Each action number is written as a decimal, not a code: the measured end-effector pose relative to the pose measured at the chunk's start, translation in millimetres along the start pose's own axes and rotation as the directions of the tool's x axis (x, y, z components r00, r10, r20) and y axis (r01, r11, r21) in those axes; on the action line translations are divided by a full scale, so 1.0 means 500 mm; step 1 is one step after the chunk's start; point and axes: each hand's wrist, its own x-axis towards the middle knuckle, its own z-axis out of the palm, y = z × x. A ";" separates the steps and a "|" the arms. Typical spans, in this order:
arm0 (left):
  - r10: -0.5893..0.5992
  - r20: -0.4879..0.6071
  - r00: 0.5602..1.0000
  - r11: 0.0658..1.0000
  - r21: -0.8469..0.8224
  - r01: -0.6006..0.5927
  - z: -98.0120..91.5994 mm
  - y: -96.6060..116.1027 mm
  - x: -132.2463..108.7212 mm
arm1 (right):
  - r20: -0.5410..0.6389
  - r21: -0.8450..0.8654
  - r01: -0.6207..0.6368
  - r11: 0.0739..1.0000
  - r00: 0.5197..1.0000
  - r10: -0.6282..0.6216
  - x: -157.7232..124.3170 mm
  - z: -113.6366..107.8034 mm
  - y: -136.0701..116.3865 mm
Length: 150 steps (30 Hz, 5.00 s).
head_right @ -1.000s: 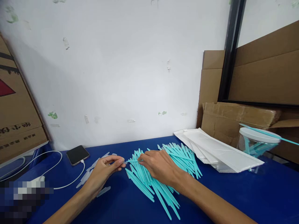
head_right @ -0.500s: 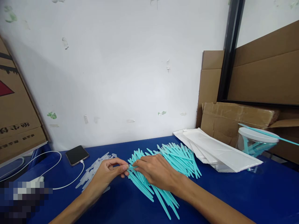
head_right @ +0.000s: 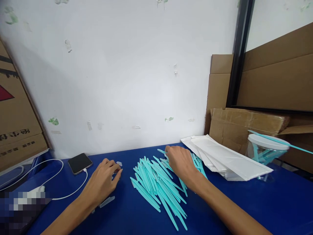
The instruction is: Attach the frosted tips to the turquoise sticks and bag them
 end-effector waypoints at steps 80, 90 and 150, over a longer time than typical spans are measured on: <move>-0.130 0.237 0.963 0.052 -0.968 0.246 -0.006 0.065 -0.006 | -0.157 0.539 0.512 0.669 0.841 -0.518 -0.050 0.009 -0.070; -0.101 0.100 0.990 0.898 -0.418 0.134 -0.030 0.033 -0.005 | -0.160 0.307 0.307 0.901 0.950 -0.269 -0.018 -0.001 -0.031; 0.170 -0.262 0.950 0.886 -0.381 -0.264 0.024 0.027 -0.014 | -0.236 0.441 0.568 0.695 0.821 -0.520 -0.038 0.006 -0.055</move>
